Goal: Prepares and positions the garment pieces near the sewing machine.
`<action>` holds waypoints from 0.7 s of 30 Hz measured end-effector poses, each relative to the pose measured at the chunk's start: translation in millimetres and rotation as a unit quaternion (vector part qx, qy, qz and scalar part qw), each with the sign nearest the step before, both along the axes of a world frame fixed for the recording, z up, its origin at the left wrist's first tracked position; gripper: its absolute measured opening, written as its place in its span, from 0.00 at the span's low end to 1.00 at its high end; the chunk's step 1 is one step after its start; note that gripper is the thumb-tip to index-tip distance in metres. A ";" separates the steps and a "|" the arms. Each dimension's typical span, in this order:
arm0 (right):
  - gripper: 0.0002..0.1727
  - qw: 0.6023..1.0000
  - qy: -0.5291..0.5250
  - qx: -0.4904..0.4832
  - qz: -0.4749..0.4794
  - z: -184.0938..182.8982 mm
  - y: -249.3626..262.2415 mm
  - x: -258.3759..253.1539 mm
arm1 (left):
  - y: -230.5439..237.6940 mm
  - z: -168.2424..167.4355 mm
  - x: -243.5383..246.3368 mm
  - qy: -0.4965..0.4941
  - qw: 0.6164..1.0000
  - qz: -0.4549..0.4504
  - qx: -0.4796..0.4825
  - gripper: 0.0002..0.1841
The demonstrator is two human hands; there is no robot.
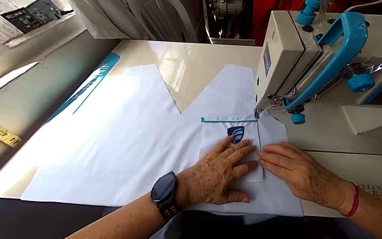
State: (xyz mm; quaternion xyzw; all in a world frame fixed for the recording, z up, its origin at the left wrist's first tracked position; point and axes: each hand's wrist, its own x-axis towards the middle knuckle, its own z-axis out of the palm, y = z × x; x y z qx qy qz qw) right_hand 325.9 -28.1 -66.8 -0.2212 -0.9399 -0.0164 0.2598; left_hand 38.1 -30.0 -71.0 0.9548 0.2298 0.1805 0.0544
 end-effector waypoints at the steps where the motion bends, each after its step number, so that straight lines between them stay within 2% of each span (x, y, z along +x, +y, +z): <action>1: 0.22 1.000 0.001 -0.004 0.003 0.8 -4.6 0.2 | -0.1 0.2 -1.1 -0.001 1.000 -0.007 -0.003 0.36; 6: 0.22 0.999 0.001 -0.045 -0.001 3.7 -25.4 3.8 | -12.1 3.2 -3.5 0.014 1.000 -0.013 -0.018 0.36; 10: 0.17 0.987 0.099 -0.116 -0.043 11.5 -15.2 -10.9 | -17.9 0.5 -2.4 0.022 1.000 0.000 0.006 0.37; 13: 0.12 0.984 0.131 -0.082 -0.089 7.0 -7.1 -27.3 | -18.4 -1.1 -1.9 0.010 1.000 0.007 0.009 0.36; 19: 0.14 0.995 0.074 -0.030 -0.060 -5.4 -17.7 -20.1 | -22.3 -1.6 -2.9 -0.028 0.999 0.035 -0.002 0.34; 21: 0.14 0.995 0.078 -0.045 -0.043 -3.1 -17.9 -18.8 | -22.5 -0.3 -1.2 -0.067 0.996 0.065 -0.004 0.28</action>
